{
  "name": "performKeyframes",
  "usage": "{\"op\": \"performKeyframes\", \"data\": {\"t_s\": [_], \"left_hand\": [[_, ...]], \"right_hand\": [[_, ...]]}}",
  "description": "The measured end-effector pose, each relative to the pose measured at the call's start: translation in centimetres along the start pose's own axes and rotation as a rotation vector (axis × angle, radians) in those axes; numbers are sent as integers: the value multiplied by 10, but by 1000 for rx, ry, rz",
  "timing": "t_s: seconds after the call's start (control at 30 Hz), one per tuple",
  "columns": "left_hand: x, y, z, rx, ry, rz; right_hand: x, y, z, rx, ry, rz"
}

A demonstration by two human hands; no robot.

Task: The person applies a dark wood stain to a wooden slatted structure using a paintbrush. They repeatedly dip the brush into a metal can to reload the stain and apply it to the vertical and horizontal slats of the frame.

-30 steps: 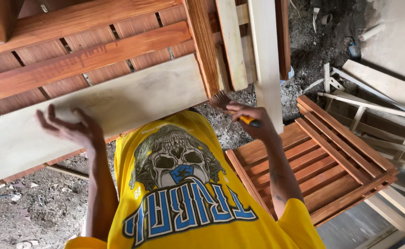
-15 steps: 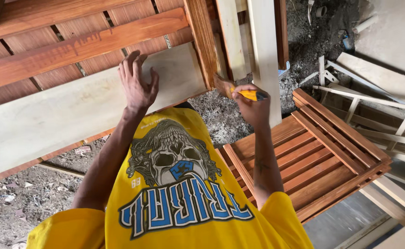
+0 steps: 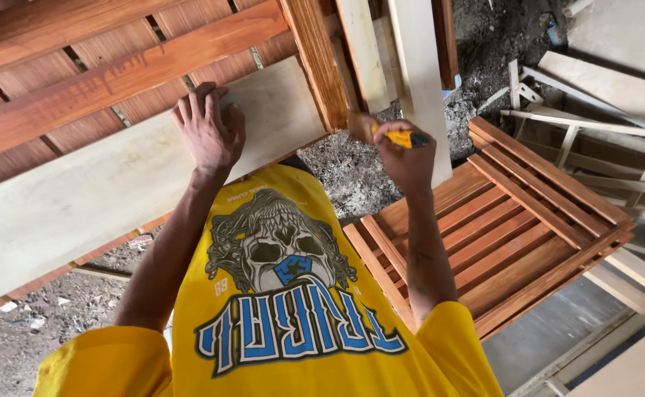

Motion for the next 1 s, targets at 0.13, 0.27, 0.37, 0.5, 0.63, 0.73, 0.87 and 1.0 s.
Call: {"op": "performKeyframes", "data": {"t_s": [0.13, 0.27, 0.37, 0.5, 0.63, 0.73, 0.87, 1.0], "left_hand": [[-6, 2, -2, 9, 24, -10], [-10, 0, -11, 12, 26, -66], [-14, 1, -14, 25, 55, -81], [-23, 4, -16, 22, -18, -76], [-25, 3, -17, 12, -19, -99], [-32, 2, -17, 17, -5, -81], [-27, 4, -16, 12, -37, -59], [-30, 1, -18, 17, -24, -78]], "right_hand": [[-16, 21, 7, -183, -52, 103], [21, 19, 24, -342, 144, 86], [33, 2, 17, -112, 105, 35], [11, 25, 2, -154, -13, 154], [18, 46, -6, -24, -14, 94], [39, 30, -18, 87, 43, 60], [31, 40, -29, -10, -50, 147], [24, 58, -25, -39, -11, 121]]}}
Point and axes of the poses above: each hand's wrist, its own x-axis away from the middle knuckle, its own y-axis out of the palm, z = x × y, the point moved 4 cm from there along -x, towards the middle knuckle, and after that the axes turned 2 degrees about -z, right-handed, at the moved point
